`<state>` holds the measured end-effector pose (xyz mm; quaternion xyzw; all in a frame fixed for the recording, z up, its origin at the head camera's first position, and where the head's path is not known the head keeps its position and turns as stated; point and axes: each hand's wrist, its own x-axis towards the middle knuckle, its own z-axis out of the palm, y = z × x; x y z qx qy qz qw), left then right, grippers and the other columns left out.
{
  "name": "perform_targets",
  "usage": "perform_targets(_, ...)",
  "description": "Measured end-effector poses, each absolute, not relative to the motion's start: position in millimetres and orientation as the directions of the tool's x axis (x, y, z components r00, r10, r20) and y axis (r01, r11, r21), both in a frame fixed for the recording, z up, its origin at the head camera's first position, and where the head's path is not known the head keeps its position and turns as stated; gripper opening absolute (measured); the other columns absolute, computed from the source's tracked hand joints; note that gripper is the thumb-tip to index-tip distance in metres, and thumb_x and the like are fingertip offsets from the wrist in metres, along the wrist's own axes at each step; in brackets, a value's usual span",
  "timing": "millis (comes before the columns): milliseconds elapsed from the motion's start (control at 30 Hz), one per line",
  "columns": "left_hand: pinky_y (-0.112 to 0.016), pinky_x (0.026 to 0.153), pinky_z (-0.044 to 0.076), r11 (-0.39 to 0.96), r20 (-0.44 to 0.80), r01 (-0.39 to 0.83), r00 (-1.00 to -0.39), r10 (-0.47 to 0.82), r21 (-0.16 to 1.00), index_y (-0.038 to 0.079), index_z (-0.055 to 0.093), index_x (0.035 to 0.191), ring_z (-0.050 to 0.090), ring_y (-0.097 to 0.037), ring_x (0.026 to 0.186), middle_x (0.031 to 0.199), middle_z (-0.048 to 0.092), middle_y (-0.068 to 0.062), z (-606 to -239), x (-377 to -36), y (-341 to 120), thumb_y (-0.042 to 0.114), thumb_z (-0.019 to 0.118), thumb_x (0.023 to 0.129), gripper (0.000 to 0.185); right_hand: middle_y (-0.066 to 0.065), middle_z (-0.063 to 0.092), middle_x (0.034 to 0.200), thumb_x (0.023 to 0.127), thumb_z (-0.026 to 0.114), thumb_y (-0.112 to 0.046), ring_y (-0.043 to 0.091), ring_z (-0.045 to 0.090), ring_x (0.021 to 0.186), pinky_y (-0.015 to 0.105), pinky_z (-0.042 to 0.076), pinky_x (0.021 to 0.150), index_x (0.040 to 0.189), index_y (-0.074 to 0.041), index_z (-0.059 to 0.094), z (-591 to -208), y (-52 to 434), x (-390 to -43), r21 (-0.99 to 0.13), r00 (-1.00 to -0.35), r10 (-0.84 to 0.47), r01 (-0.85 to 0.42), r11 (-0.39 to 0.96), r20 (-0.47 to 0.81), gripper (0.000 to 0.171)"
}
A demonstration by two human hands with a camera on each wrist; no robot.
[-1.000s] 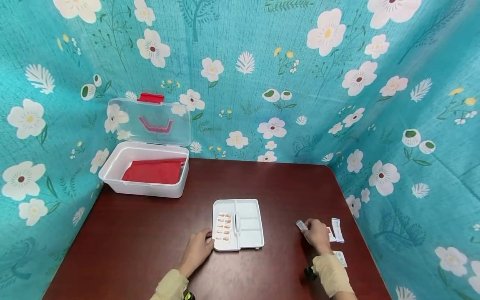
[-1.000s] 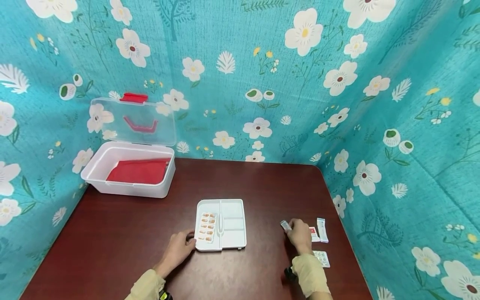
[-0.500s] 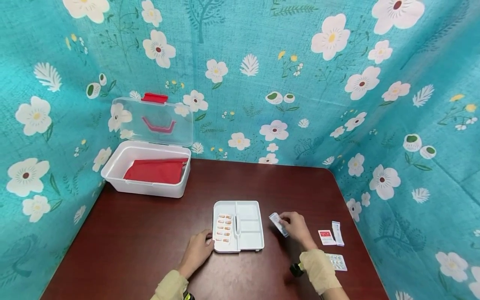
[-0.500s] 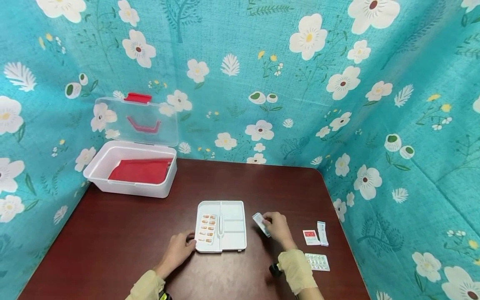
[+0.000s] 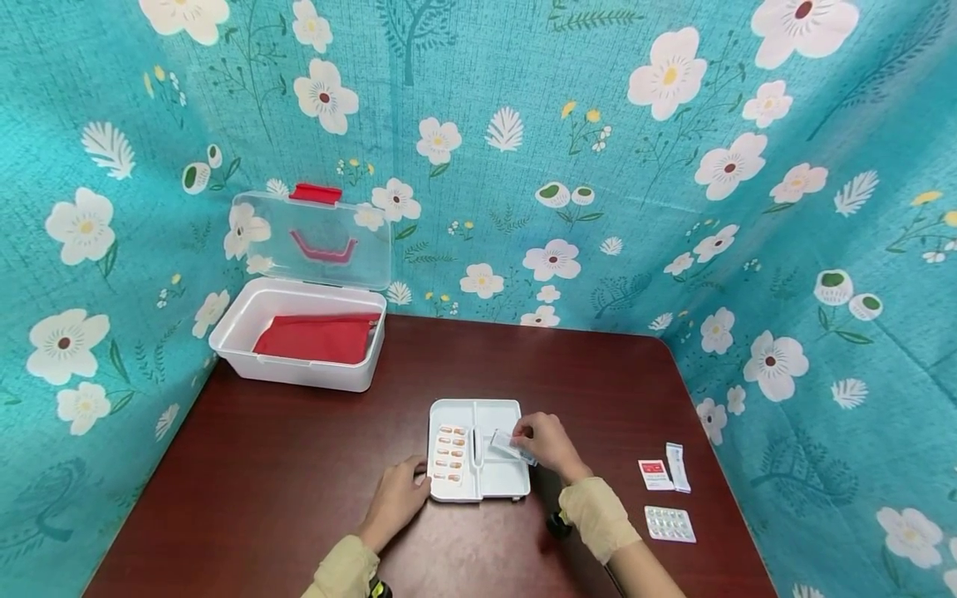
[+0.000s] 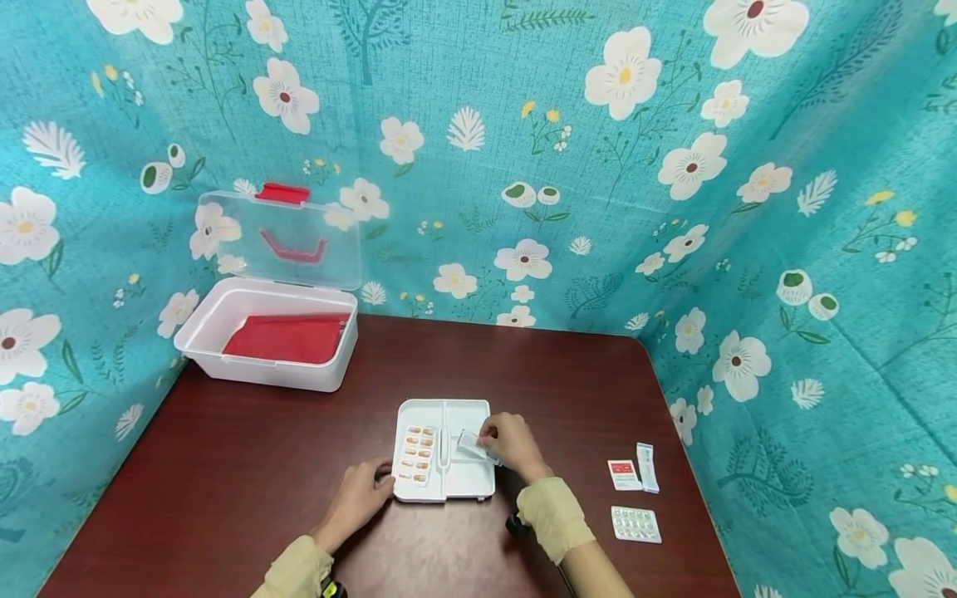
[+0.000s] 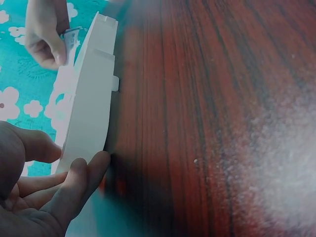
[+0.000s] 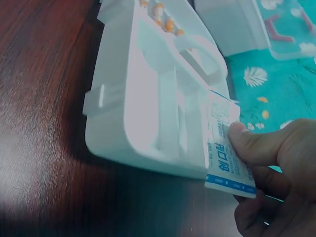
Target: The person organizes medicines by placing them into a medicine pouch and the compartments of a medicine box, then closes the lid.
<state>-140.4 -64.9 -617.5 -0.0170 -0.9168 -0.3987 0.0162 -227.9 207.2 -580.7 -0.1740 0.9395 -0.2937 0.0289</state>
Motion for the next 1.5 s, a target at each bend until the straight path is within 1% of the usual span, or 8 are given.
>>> perform_targets(400, -0.042, 0.084, 0.056, 0.688, 0.051, 0.052, -0.998, 0.023, 0.723, 0.000, 0.072, 0.108, 0.072, -0.027, 0.098, 0.100, 0.076, -0.012, -618, -139, -66, 0.006, 0.070, 0.083, 0.026, -0.008, 0.065, 0.067, 0.079, 0.081, -0.013, 0.002, 0.050, 0.061, 0.021, 0.041, 0.058, 0.071, -0.018, 0.071, -599, 184, -247, -0.510, -0.875, -0.484, -0.421, 0.750, 0.011, 0.014)
perform_targets(600, -0.042, 0.084, 0.056, 0.688, 0.059, 0.059, -0.998, 0.023, 0.723, 0.001, 0.073, 0.106, 0.072, -0.028, 0.097, 0.099, 0.076, -0.012, -617, -139, -66, 0.005, 0.070, 0.082, 0.024, -0.008, 0.065, 0.070, 0.078, 0.083, -0.014, 0.003, 0.051, 0.064, 0.022, 0.043, 0.061, 0.074, -0.018, 0.070, -603, 184, -249, -0.473, -0.870, -0.493, -0.443, 0.762, 0.020, 0.014)
perform_targets(700, -0.042, 0.084, 0.055, 0.687, 0.063, 0.061, -0.998, 0.022, 0.724, 0.001, 0.073, 0.106, 0.072, -0.027, 0.097, 0.098, 0.076, -0.011, -618, -140, -67, 0.005, 0.070, 0.082, 0.025, -0.006, 0.064, 0.073, 0.078, 0.083, -0.013, 0.005, 0.051, 0.066, 0.024, 0.044, 0.062, 0.078, -0.016, 0.070, -599, 189, -249, -0.503, -0.871, -0.491, -0.432, 0.749, 0.017, 0.013)
perform_targets(800, -0.042, 0.084, 0.055, 0.682, 0.057, 0.057, -0.998, 0.023, 0.729, 0.001, 0.073, 0.107, 0.072, -0.027, 0.098, 0.099, 0.077, -0.011, -617, -141, -68, 0.006, 0.069, 0.082, 0.026, -0.004, 0.063, 0.077, 0.080, 0.080, -0.012, 0.006, 0.051, 0.067, 0.024, 0.044, 0.063, 0.083, -0.014, 0.071, -597, 202, -252, -0.544, -0.878, -0.475, -0.430, 0.721, 0.065, 0.010)
perform_targets(1033, -0.043, 0.086, 0.055, 0.669, 0.038, 0.045, -0.999, 0.025, 0.741, -0.001, 0.072, 0.109, 0.072, -0.028, 0.100, 0.099, 0.076, -0.013, -616, -143, -67, 0.006, 0.070, 0.082, 0.028, 0.002, 0.070, 0.085, 0.084, 0.076, -0.009, 0.009, 0.056, 0.071, 0.029, 0.046, 0.068, 0.091, -0.012, 0.073, -591, 267, -257, -0.532, -0.928, -0.304, -0.374, 0.760, 0.217, 0.009)
perform_targets(1167, -0.043, 0.085, 0.056, 0.666, 0.031, 0.039, -0.999, 0.024, 0.745, -0.001, 0.072, 0.110, 0.072, -0.027, 0.099, 0.099, 0.076, -0.012, -615, -142, -66, 0.005, 0.070, 0.082, 0.028, 0.008, 0.073, 0.091, 0.084, 0.075, -0.007, 0.021, 0.063, 0.078, 0.039, 0.048, 0.073, 0.094, -0.008, 0.073, -588, 317, -250, -0.515, -0.958, -0.164, -0.265, 0.815, 0.234, 0.011)
perform_targets(1367, -0.042, 0.084, 0.056, 0.666, 0.046, 0.050, -0.999, 0.024, 0.744, -0.001, 0.072, 0.109, 0.072, -0.026, 0.098, 0.099, 0.076, -0.012, -614, -140, -67, 0.005, 0.070, 0.082, 0.028, 0.023, 0.071, 0.097, 0.087, 0.068, -0.009, 0.040, 0.065, 0.087, 0.054, 0.048, 0.080, 0.101, 0.001, 0.070, -592, 398, -230, -0.499, -0.984, 0.091, 0.003, 0.867, 0.152, 0.018)
perform_targets(1500, -0.042, 0.083, 0.056, 0.669, 0.050, 0.057, -0.998, 0.029, 0.741, 0.000, 0.072, 0.109, 0.072, -0.026, 0.097, 0.099, 0.076, -0.012, -613, -139, -67, 0.005, 0.070, 0.082, 0.028, 0.034, 0.062, 0.109, 0.089, 0.064, -0.014, 0.048, 0.058, 0.098, 0.059, 0.045, 0.085, 0.113, 0.010, 0.061, -604, 438, -212, -0.493, -0.963, 0.270, 0.231, 0.839, 0.008, 0.034)
